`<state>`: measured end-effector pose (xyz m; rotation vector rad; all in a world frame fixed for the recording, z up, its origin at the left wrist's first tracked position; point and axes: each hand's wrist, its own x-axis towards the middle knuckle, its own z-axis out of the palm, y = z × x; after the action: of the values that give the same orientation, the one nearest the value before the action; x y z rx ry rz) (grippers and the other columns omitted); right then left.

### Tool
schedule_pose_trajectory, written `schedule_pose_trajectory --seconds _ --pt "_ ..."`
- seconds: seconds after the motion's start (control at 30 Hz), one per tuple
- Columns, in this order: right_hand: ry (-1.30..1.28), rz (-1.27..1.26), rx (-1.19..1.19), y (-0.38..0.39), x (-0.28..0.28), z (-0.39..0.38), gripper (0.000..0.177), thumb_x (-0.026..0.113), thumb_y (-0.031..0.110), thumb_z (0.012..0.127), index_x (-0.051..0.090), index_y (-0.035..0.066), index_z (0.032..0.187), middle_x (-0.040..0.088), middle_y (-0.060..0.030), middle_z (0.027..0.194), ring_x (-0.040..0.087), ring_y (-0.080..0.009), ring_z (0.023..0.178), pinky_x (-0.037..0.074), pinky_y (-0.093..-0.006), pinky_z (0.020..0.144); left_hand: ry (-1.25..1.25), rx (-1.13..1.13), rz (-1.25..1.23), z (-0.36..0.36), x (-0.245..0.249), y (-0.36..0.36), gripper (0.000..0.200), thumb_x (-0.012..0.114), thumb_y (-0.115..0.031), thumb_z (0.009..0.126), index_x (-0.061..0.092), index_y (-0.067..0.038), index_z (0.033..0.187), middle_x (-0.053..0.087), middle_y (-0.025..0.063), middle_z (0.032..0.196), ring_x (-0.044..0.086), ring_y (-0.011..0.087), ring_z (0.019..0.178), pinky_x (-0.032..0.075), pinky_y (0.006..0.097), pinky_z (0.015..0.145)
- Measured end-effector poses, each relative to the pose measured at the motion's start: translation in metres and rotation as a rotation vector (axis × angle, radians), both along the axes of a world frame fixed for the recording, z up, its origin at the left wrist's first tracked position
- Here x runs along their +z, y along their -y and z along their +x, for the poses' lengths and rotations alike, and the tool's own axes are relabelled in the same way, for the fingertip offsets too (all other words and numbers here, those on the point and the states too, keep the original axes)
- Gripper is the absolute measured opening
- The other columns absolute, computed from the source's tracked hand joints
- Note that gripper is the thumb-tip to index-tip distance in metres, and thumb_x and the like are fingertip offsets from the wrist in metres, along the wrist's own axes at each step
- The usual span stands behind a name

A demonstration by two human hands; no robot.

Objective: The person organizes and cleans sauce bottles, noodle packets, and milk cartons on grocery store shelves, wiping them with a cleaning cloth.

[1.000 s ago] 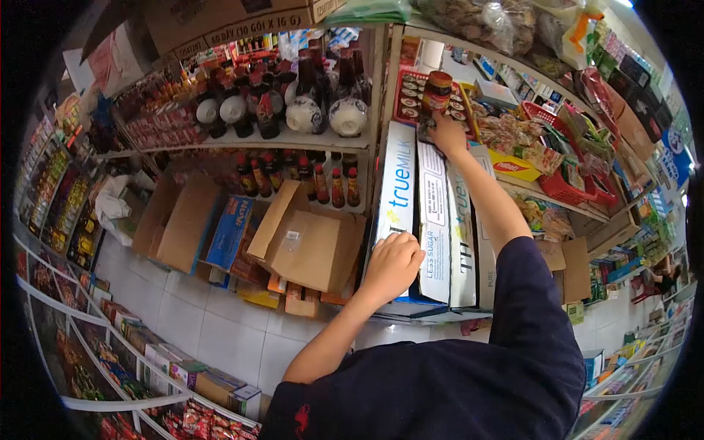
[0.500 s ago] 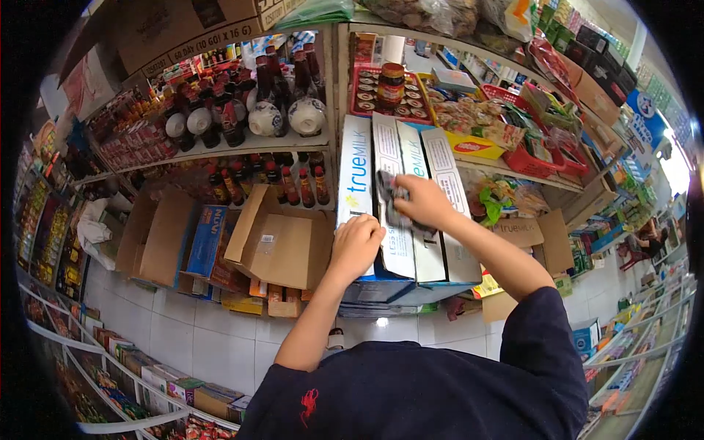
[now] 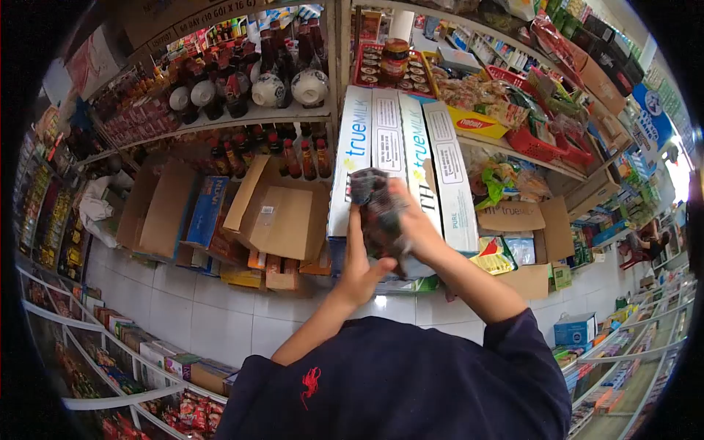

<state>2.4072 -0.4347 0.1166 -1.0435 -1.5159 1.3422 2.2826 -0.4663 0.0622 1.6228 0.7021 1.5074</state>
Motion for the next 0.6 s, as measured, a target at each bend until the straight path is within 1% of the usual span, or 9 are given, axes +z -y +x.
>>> schedule_pose_trajectory --seconds 0.03,0.1,0.17,0.23,0.27,0.37,0.43,0.57,0.6 --pt "-0.028 0.143 0.149 0.002 -0.002 -0.01 0.049 0.046 0.027 0.087 0.03 0.003 0.127 0.045 -0.0094 0.111 0.043 -0.017 0.103 0.034 -0.0282 0.089 -0.065 0.205 -0.045 0.002 -0.006 0.007 0.087 0.065 -0.023 0.073 0.009 0.002 0.134 0.02 0.0203 0.135 0.022 0.0287 0.126 0.017 0.0377 0.103" --pt "-0.07 -0.043 0.234 0.006 0.009 -0.021 0.054 0.048 0.031 0.086 0.031 0.002 0.128 0.039 -0.0117 0.122 0.035 -0.0197 0.112 0.026 -0.0304 0.097 0.107 0.356 -0.253 -0.013 -0.005 0.004 0.079 0.066 -0.011 0.073 0.016 0.001 0.132 0.032 0.0169 0.127 0.033 0.0245 0.119 0.026 0.0364 0.099" --pt "-0.008 0.031 0.352 0.0 0.017 -0.018 0.056 0.055 0.032 0.082 0.036 0.0 0.124 0.043 -0.015 0.121 0.042 -0.0234 0.108 0.031 -0.0327 0.093 0.243 0.337 -0.158 -0.035 0.008 -0.001 0.063 0.061 -0.002 0.074 0.026 0.0 0.127 0.047 0.0104 0.112 0.049 0.0187 0.102 0.038 0.0302 0.088" --pt "0.461 0.601 0.098 -0.011 0.013 -0.012 0.054 0.059 0.025 0.077 0.04 0.001 0.121 0.045 -0.0156 0.118 0.044 -0.0263 0.107 0.032 -0.0341 0.093 0.307 0.371 -0.158 -0.052 0.021 -0.004 0.056 0.063 -0.003 0.072 0.035 0.001 0.12 0.052 0.0095 0.106 0.052 0.0178 0.096 0.04 0.029 0.085" --pt "0.592 0.663 -0.003 -0.013 0.012 -0.009 0.057 0.064 0.022 0.072 0.042 0.002 0.12 0.046 -0.019 0.114 0.044 -0.03 0.106 0.033 -0.0349 0.093 0.309 0.381 -0.16 -0.062 0.021 -0.005 0.056 0.063 -0.003 0.072 0.035 0.001 0.12 0.052 0.0095 0.106 0.052 0.0178 0.096 0.04 0.029 0.085" --pt "0.76 0.421 0.03 -0.017 -0.004 -0.007 0.065 0.067 0.029 0.069 0.041 0.001 0.122 0.052 -0.0186 0.106 0.046 -0.0318 0.101 0.035 -0.037 0.089 0.137 0.439 -0.206 -0.087 0.023 -0.013 0.046 0.066 -0.004 0.068 0.045 0.002 0.109 0.055 0.0087 0.098 0.054 0.0172 0.091 0.042 0.0284 0.081" --pt "0.775 0.622 0.006 -0.02 -0.021 -0.009 0.068 0.068 0.03 0.068 0.04 -0.001 0.122 0.053 -0.0184 0.102 0.047 -0.0323 0.096 0.037 -0.0376 0.086 -0.018 0.4 -0.296 -0.094 0.024 -0.018 0.039 0.068 -0.004 0.063 0.053 0.003 0.098 0.057 0.0086 0.095 0.054 0.018 0.092 0.041 0.0285 0.08" --pt "0.838 0.605 -0.106 -0.02 -0.025 -0.018 0.074 0.068 0.038 0.066 0.04 -0.001 0.122 0.052 -0.0194 0.096 0.047 -0.0323 0.091 0.037 -0.038 0.083 -0.371 0.512 0.146 -0.094 0.037 -0.034 0.041 0.068 -0.004 0.057 0.055 0.003 0.095 0.056 0.0118 0.105 0.053 0.0251 0.099 0.039 0.0317 0.085" --pt "0.859 0.573 -0.112 -0.019 -0.024 -0.02 0.075 0.068 0.037 0.065 0.039 -0.001 0.123 0.052 -0.0193 0.097 0.047 -0.0322 0.092 0.037 -0.0379 0.083 -0.37 0.461 0.086 -0.094 0.039 -0.037 0.044 0.066 -0.003 0.056 0.054 0.003 0.098 0.054 0.013 0.111 0.049 0.0257 0.106 0.037 0.0326 0.089"
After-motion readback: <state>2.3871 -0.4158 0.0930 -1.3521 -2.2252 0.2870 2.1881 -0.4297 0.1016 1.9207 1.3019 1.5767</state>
